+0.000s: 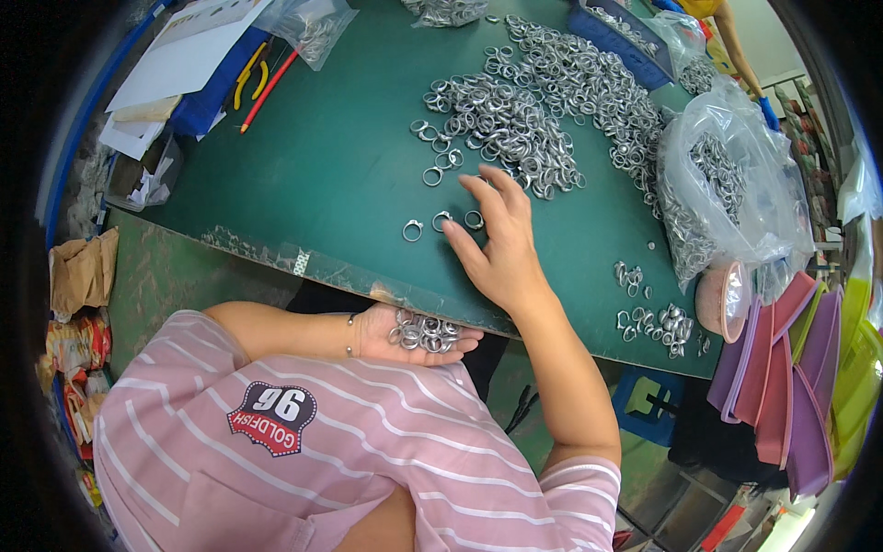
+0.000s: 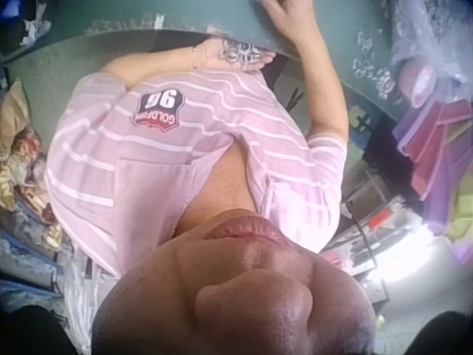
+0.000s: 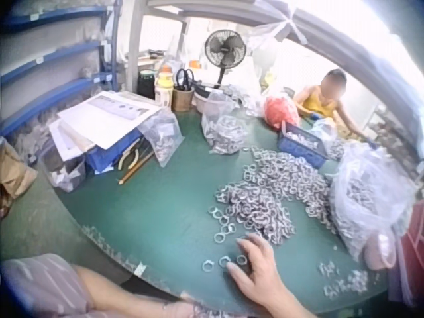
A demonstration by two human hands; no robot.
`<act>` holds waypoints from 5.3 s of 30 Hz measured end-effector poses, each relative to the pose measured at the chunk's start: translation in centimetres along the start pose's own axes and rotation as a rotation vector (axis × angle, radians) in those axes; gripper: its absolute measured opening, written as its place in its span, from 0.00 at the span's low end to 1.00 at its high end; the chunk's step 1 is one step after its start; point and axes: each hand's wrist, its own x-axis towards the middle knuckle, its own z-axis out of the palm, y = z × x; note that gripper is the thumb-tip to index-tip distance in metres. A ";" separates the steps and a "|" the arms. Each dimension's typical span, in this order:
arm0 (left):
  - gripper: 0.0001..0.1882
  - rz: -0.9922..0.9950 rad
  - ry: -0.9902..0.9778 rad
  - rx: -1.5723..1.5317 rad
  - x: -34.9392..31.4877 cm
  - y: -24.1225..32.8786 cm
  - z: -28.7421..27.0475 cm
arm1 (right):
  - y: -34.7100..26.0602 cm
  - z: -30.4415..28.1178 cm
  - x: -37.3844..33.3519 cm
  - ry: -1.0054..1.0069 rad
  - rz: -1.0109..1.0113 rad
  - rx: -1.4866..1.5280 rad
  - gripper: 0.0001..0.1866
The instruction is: The person sorts metal rings with keychain clips by hand, picking them from a large pile on a green table and placing specific groups into separate bags or containers.
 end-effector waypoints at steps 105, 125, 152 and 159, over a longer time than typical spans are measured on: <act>0.13 0.078 0.453 0.520 4.5 -0.8 0.0 | 0.1 -3.3 -8.4 0.145 0.230 0.010 0.16; 0.15 0.017 0.272 0.458 4.3 -0.3 -0.6 | -0.5 -2.6 -7.4 0.062 0.194 -0.134 0.13; 0.24 -0.073 -0.166 0.010 1.8 -0.3 -0.6 | -3.3 -0.8 -6.9 -0.203 -0.071 0.142 0.10; 0.25 -0.067 -0.060 0.060 1.3 -0.1 -1.4 | -2.9 -2.0 -5.8 -0.122 -0.093 0.103 0.16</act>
